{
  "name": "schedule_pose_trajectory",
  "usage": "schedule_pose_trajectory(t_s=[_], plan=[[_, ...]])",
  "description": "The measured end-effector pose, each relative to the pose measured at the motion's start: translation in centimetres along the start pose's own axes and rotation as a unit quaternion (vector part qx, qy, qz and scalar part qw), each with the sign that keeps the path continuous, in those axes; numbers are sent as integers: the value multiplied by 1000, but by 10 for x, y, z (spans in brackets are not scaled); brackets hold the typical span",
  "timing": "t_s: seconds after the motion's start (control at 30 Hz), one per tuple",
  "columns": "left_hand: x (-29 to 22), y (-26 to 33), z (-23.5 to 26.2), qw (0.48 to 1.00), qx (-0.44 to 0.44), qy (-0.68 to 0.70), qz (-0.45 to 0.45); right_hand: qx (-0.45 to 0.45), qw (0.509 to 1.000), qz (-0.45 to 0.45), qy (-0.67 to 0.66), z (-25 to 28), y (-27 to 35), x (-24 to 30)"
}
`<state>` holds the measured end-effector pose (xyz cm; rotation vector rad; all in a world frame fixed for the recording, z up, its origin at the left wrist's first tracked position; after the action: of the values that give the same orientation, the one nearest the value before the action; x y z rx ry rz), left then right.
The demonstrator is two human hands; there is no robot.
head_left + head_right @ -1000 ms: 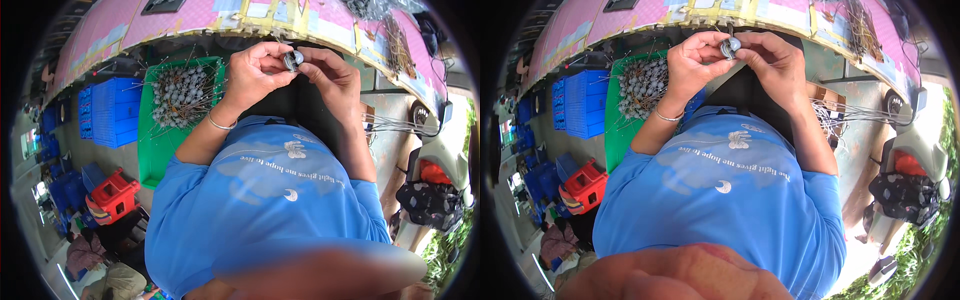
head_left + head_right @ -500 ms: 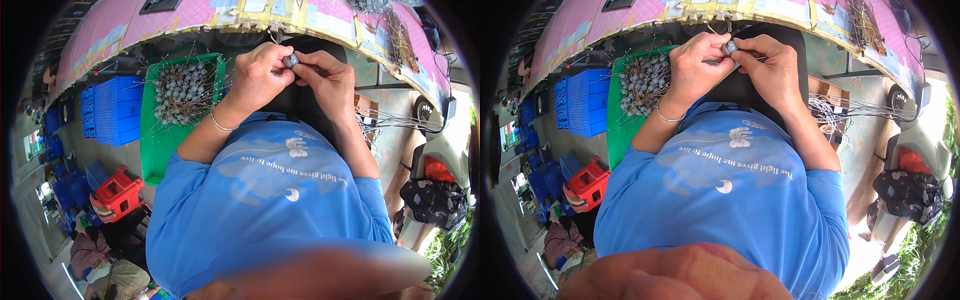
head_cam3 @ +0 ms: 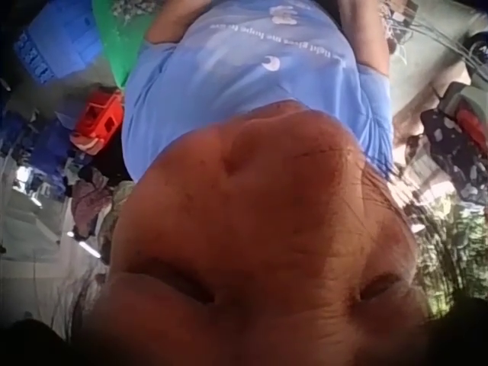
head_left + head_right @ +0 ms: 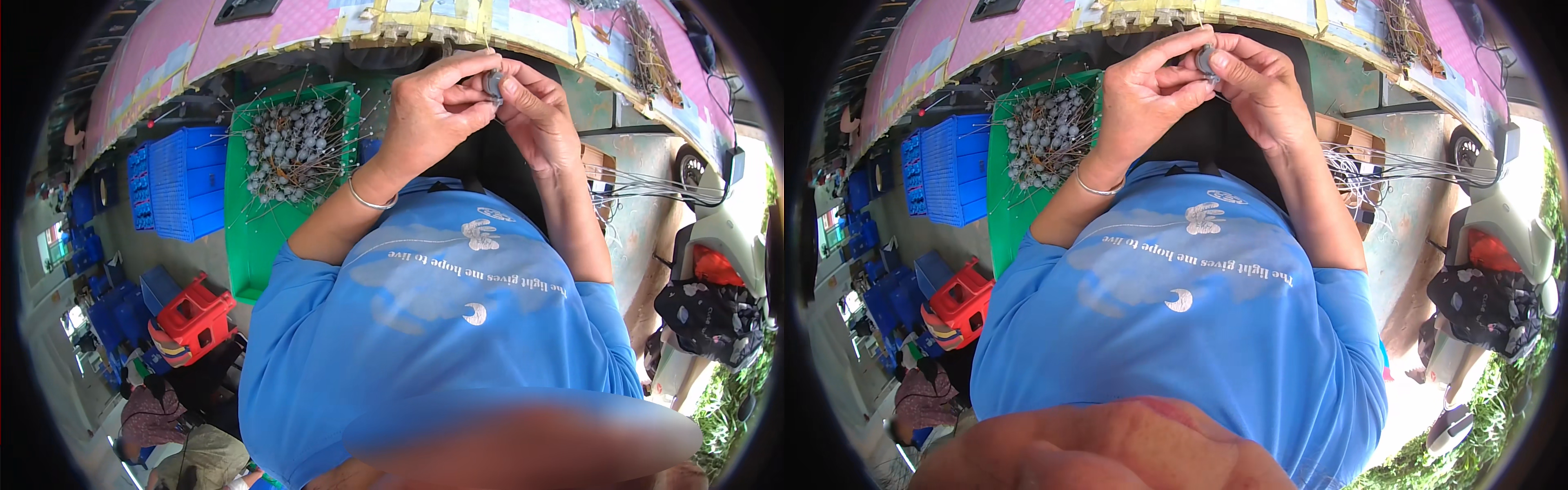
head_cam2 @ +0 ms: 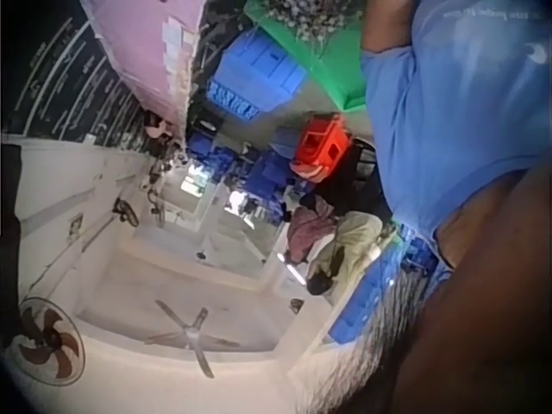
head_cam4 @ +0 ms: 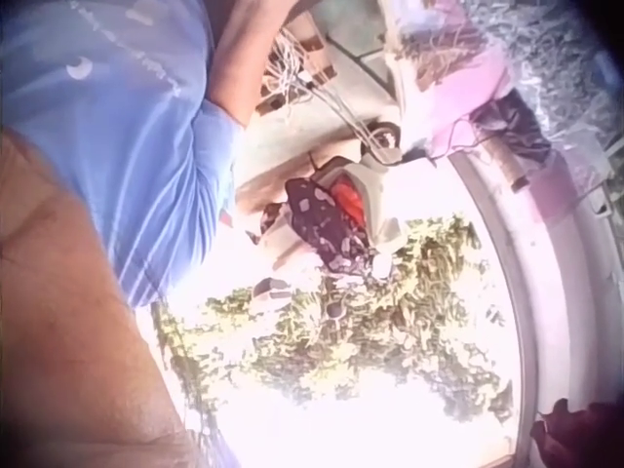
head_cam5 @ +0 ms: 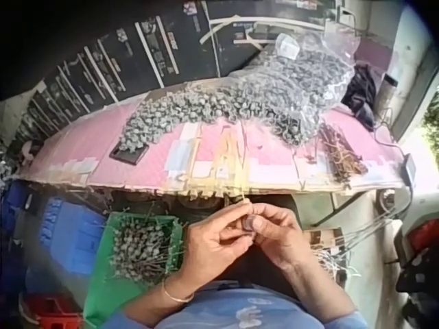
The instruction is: Threading wire through a plastic base and a star-shaped ornament to assemble decorative components.
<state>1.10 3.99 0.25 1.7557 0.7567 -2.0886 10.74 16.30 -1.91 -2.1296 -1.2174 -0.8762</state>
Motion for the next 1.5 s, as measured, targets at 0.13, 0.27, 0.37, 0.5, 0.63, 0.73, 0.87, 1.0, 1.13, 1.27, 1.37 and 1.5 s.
schedule_pose_trajectory(t_s=[0.13,0.27,0.37,0.5,0.63,0.73,0.87,1.0,1.13,1.27,1.37,1.5], plan=[[1,2,-7,998,-33,-38,25,-44,998,8,-50,-1,-3,-8],[5,-2,-6,998,-53,14,38,-72,996,4,-57,-1,-1,-18],[14,-2,0,993,-96,74,5,-55,998,37,1,-2,3,-11],[4,1,13,995,-66,33,-68,16,990,91,103,11,9,1],[-8,12,26,997,11,-39,-69,85,972,108,188,2,11,16],[-17,18,34,995,10,-51,-86,123,958,113,233,-12,10,24],[-34,28,38,986,-2,-97,-138,170,938,133,272,-20,7,25],[-39,36,49,989,9,-105,-101,184,950,101,232,-24,5,19],[-32,42,60,997,31,-52,-44,176,947,74,260,-26,3,9],[-18,48,70,999,2,-31,-39,142,958,66,241,-20,0,-5],[-20,60,91,997,-51,-35,46,132,971,-1,199,-38,-1,-18],[-9,83,161,947,-175,-139,231,120,937,28,327,-20,-8,-8]])
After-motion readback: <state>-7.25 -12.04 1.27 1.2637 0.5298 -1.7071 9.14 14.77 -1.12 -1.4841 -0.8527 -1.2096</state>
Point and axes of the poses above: each hand's wrist, its own y-axis away from the middle knuckle, its own z-axis out of the back of the hand, x = y × z, the point moved 2 cm from there along -y, towards the middle knuckle, and after that the axes turned 9 degrees about z, right-handed, at the moved point
